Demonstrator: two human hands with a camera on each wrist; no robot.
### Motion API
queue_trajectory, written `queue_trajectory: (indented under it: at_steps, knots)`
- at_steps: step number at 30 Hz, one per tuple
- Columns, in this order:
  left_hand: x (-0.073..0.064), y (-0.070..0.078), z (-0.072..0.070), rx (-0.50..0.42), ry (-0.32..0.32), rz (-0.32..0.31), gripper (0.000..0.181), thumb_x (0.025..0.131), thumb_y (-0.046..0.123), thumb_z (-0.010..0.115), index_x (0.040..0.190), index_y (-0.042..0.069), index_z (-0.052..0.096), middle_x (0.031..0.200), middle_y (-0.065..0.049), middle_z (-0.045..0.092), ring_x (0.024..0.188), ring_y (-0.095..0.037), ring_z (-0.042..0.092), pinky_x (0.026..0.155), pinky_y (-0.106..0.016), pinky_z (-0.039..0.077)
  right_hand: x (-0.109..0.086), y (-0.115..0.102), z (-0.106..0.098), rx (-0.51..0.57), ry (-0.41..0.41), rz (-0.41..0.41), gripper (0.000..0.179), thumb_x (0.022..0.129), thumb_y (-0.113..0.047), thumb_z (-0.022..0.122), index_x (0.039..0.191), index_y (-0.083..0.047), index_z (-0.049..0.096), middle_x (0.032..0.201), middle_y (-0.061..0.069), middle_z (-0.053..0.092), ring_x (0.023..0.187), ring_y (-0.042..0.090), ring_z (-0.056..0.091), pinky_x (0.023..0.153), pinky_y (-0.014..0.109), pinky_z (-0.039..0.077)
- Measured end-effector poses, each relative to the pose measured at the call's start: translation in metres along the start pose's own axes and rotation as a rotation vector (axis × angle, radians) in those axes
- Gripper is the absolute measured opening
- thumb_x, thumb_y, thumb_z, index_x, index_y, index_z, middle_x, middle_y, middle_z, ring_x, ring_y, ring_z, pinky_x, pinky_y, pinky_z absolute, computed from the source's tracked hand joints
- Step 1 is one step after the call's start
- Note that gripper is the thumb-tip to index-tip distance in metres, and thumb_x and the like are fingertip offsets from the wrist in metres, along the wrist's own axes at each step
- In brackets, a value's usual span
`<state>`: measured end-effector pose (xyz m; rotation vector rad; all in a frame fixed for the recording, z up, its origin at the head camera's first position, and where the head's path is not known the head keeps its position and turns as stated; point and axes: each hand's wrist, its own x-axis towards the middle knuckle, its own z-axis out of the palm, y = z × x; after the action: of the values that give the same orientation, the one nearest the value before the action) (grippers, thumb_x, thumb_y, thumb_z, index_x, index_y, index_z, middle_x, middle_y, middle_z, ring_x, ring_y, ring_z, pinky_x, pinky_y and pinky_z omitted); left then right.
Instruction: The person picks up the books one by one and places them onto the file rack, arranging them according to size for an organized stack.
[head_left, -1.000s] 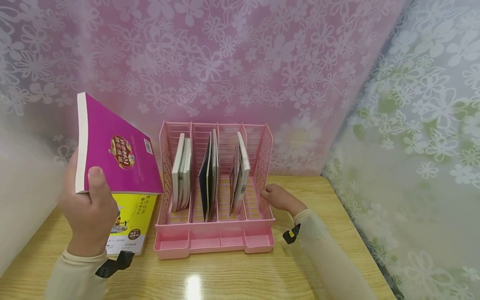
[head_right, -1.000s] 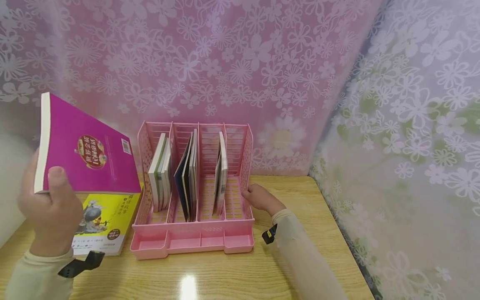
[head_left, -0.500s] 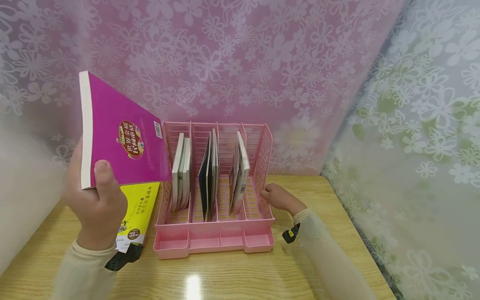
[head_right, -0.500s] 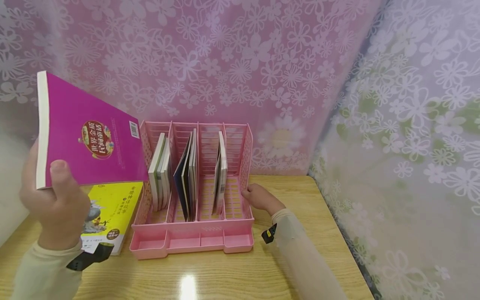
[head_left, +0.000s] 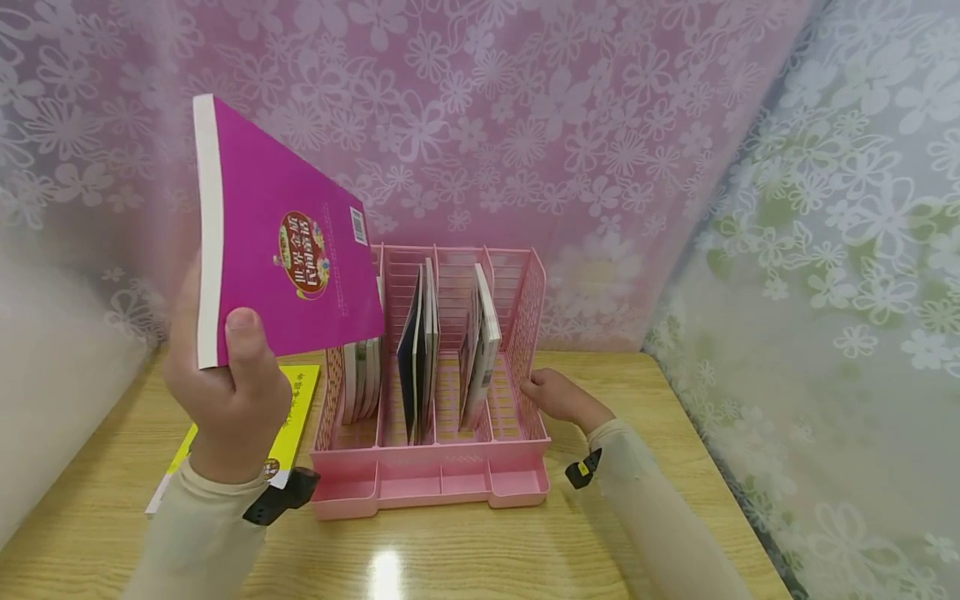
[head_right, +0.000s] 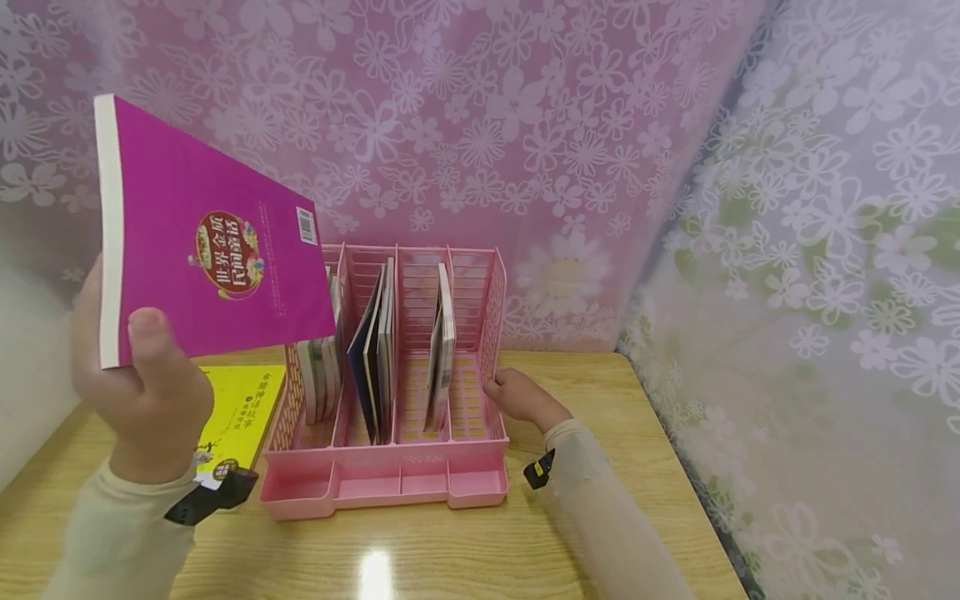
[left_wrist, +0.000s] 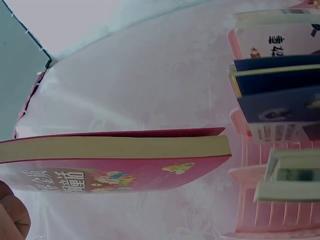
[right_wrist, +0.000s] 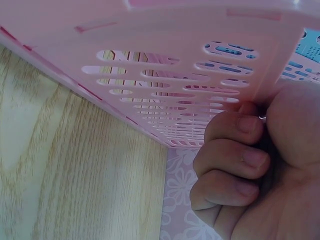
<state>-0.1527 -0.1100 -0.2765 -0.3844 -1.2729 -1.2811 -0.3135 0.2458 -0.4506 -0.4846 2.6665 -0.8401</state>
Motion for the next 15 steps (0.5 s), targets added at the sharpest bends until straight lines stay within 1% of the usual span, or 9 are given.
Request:
queue_trajectory:
  at_steps: [3,5,8,10,11,13,15]
  knots:
    - [-0.002,0.004,0.008,-0.008,0.007,0.022,0.055,0.098,0.034,0.059,0.122,-0.016,0.060,0.105,-0.026,0.071,0.093,-0.011,0.072,0.085,-0.021,0.056,-0.001,0.000,0.001,-0.003,0.001,0.001,0.041,0.110,-0.022,0.041,0.070,-0.013,0.042,0.063,-0.001,0.037,0.058,0.015,0.030,0.061,0.033,0.030]
    - [-0.004,0.008,0.014,-0.039,0.008,0.022,0.058,0.099,0.035,0.059,0.123,-0.017,0.059,0.105,-0.026,0.071,0.092,-0.011,0.072,0.085,-0.022,0.056,-0.001,0.000,0.001,-0.005,0.005,0.000,0.041,0.109,-0.022,0.041,0.069,-0.014,0.041,0.063,-0.001,0.037,0.058,0.015,0.029,0.061,0.033,0.030]
    - [-0.008,0.011,0.023,-0.092,-0.015,0.018,0.058,0.099,0.034,0.058,0.126,-0.018,0.059,0.107,-0.026,0.072,0.091,-0.014,0.073,0.084,-0.023,0.057,-0.001,0.000,0.001,0.004,0.007,0.000,0.041,0.109,-0.022,0.041,0.069,-0.014,0.040,0.063,-0.001,0.036,0.058,0.016,0.028,0.061,0.033,0.029]
    - [-0.013,0.009,0.029,-0.134,-0.042,0.022,0.061,0.100,0.036,0.059,0.127,-0.018,0.058,0.109,-0.026,0.072,0.093,-0.016,0.073,0.084,-0.025,0.058,0.000,0.000,0.001,0.012,0.007,0.002,0.041,0.108,-0.021,0.040,0.068,-0.014,0.039,0.062,-0.001,0.036,0.057,0.016,0.028,0.061,0.033,0.029]
    - [-0.016,0.007,0.031,-0.136,-0.054,0.030,0.062,0.101,0.038,0.058,0.127,-0.019,0.057,0.109,-0.026,0.072,0.093,-0.016,0.073,0.084,-0.026,0.058,0.000,0.000,0.001,0.016,0.006,0.004,0.040,0.108,-0.021,0.040,0.068,-0.014,0.039,0.062,-0.001,0.036,0.057,0.016,0.027,0.061,0.033,0.029]
    - [-0.023,0.004,0.036,-0.144,-0.094,0.041,0.066,0.102,0.042,0.058,0.128,-0.019,0.057,0.109,-0.026,0.072,0.094,-0.017,0.073,0.084,-0.027,0.059,0.001,0.001,0.001,0.013,0.005,0.001,0.040,0.107,-0.021,0.040,0.068,-0.014,0.039,0.062,-0.001,0.036,0.057,0.016,0.027,0.061,0.033,0.029]
    - [-0.031,0.001,0.040,-0.147,-0.147,0.044,0.067,0.103,0.043,0.057,0.132,-0.018,0.055,0.114,-0.026,0.071,0.098,-0.019,0.074,0.086,-0.029,0.059,0.001,0.001,0.001,0.003,0.007,-0.005,0.040,0.107,-0.022,0.040,0.068,-0.014,0.039,0.062,-0.001,0.036,0.057,0.016,0.028,0.061,0.033,0.029]
